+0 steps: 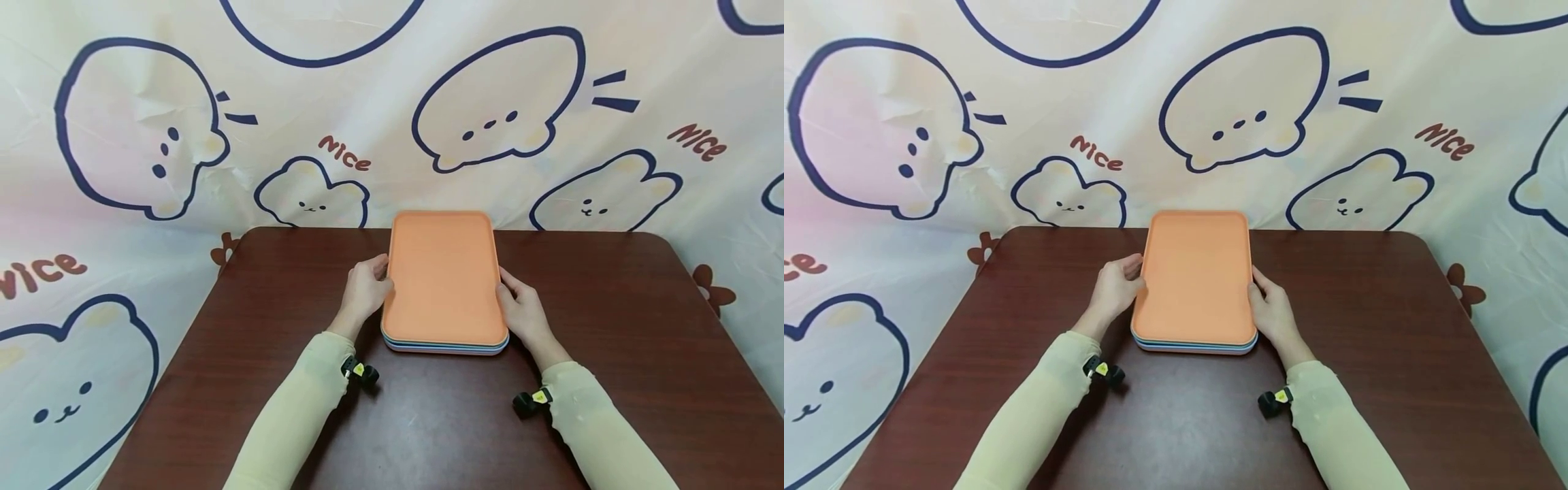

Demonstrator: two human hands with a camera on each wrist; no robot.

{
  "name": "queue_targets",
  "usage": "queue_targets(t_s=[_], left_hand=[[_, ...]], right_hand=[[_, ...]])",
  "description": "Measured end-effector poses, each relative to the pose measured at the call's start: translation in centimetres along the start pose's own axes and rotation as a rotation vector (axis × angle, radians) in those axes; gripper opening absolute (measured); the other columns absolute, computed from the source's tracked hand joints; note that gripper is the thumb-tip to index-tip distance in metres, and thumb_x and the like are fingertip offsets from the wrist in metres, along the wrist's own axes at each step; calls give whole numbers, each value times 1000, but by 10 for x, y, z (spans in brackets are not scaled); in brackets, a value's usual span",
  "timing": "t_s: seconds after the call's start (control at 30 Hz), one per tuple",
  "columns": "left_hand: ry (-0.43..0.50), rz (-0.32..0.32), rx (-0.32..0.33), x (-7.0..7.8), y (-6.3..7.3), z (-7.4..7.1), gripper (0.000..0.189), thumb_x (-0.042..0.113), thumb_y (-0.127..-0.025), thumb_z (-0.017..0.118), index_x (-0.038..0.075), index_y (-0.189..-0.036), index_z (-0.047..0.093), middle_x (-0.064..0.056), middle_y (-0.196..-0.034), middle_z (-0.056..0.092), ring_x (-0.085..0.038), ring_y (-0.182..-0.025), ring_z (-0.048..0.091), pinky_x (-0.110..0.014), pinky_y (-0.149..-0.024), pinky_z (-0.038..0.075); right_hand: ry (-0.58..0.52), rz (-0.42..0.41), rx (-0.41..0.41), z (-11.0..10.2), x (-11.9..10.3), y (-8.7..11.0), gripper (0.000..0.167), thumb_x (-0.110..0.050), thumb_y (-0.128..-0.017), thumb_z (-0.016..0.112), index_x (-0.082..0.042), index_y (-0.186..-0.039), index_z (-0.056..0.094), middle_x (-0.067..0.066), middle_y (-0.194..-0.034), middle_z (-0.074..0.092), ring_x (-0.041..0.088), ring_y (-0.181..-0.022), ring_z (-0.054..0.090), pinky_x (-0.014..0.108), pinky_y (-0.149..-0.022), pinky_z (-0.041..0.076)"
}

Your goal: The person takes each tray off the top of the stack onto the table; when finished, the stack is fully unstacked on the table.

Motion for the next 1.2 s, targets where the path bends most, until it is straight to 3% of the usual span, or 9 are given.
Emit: queue_targets(t_s=[0.2,0.5,0.77,1.03,1.2], left_hand=[[-120,8,66,-3,0,-4,32,11,-99,73,0,-128,78,-16,-122,81,-29,-113,79,-44,-95,65],[-125,-56,120,-1,-2,-3,24,10,-96,75,0,-117,81,-15,-112,82,-29,-102,78,-44,-89,66],[-3,-129,120,-6,-5,-1,23,9,-96,73,1,-117,79,-17,-115,81,-27,-103,79,-42,-88,67],[33,-124,144,-7,-5,-14,24,10,-95,73,1,-116,79,-17,-113,82,-28,-101,79,-43,-89,66],[58,-150,139,-16,-5,-20,24,11,-96,70,3,-117,79,-16,-109,82,-27,-97,79,-41,-86,66]], right_hand=[[6,8,1,-1,-1,0,54,-23,-115,42,-7,-167,37,18,-170,42,36,-158,41,56,-127,40],[12,11,7,1,-3,1,56,-24,-115,45,-8,-168,37,21,-169,44,38,-153,48,55,-119,48],[2,0,22,2,-5,1,54,-19,-114,46,-7,-166,40,21,-167,46,36,-154,46,54,-122,46],[33,-10,23,2,-6,-1,53,-22,-115,47,-8,-166,41,18,-169,44,36,-160,38,56,-130,35],[49,-8,38,-1,-4,-1,53,-16,-113,49,-6,-164,43,19,-167,45,36,-158,40,55,-130,34]])
Point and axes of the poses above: each hand's wrist, its own y-axis away from the middle knuckle, its own z-axis out of the palm, x = y × z, the point moved 5 cm from there along -y, towards the middle knuckle
